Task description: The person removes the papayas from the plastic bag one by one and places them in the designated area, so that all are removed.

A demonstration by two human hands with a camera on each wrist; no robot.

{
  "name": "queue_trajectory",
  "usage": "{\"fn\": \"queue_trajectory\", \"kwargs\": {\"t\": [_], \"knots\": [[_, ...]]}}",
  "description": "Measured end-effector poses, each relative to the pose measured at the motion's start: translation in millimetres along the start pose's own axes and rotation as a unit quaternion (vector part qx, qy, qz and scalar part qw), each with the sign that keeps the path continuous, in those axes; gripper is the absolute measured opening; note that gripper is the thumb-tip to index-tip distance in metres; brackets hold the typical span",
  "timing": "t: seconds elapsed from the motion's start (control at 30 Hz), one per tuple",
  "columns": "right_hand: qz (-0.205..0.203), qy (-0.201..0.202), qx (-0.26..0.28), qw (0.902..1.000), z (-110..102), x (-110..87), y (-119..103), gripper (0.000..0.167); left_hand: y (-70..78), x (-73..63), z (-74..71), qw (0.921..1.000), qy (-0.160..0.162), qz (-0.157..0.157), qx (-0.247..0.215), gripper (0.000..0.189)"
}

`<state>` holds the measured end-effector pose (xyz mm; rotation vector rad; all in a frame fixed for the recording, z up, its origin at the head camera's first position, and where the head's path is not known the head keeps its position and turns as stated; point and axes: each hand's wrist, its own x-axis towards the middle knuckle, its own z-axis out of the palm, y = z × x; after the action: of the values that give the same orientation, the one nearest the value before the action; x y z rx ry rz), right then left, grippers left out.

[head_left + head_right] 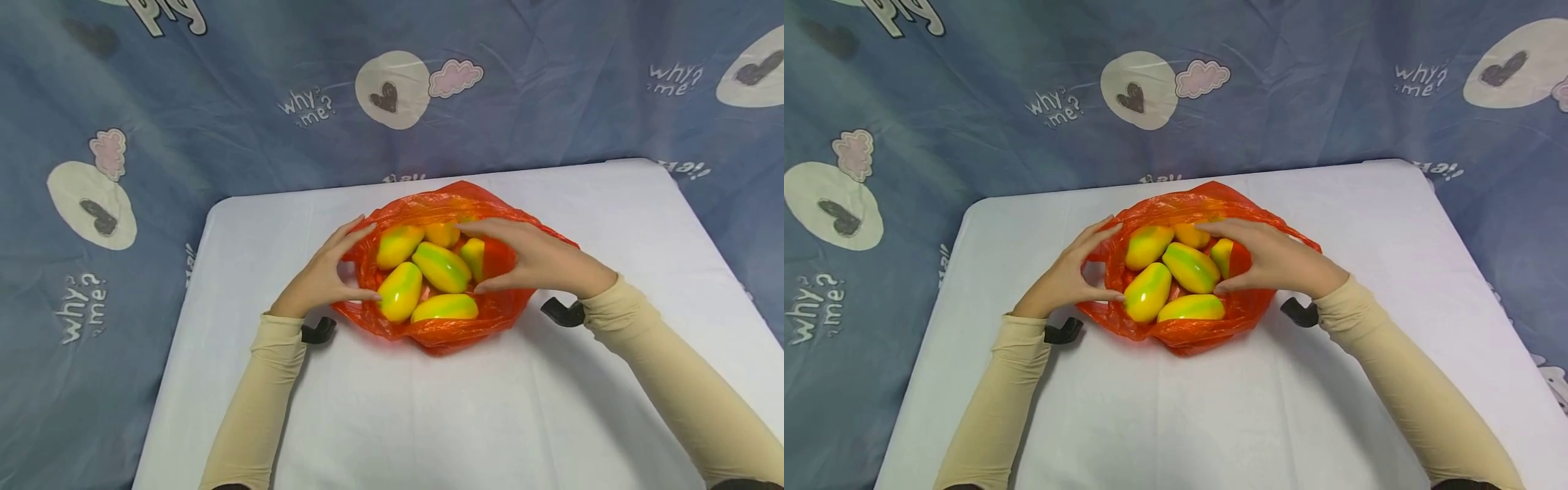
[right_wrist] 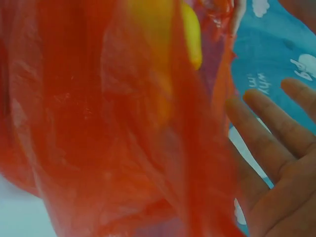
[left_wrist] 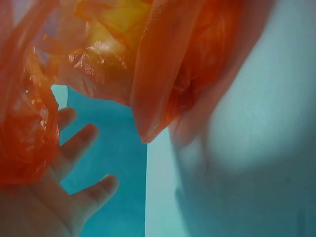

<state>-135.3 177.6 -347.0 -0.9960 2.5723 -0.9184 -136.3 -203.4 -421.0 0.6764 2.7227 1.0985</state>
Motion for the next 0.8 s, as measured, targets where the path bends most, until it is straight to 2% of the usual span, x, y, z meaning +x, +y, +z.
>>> {"fn": "queue_trajectory", "kwargs": {"t": [0.23,0.47,0.8], "knots": [[0.001,-0.034,0.041,0.9986,6.5,21.7,8.2,0.088,-0.1,1.1,3.1,0.9999,-0.011,0.003,-0.003,0.116],[0.019,-0.043,0.036,0.9982,19.6,37.7,18.2,0.082,-0.9,1.7,5.2,0.9998,-0.017,0.002,-0.009,0.114],[-0.004,-0.083,0.069,0.9942,33.6,51.3,30.0,0.073,-0.5,1.4,6.9,0.9995,-0.028,-0.008,-0.006,0.112]]}}
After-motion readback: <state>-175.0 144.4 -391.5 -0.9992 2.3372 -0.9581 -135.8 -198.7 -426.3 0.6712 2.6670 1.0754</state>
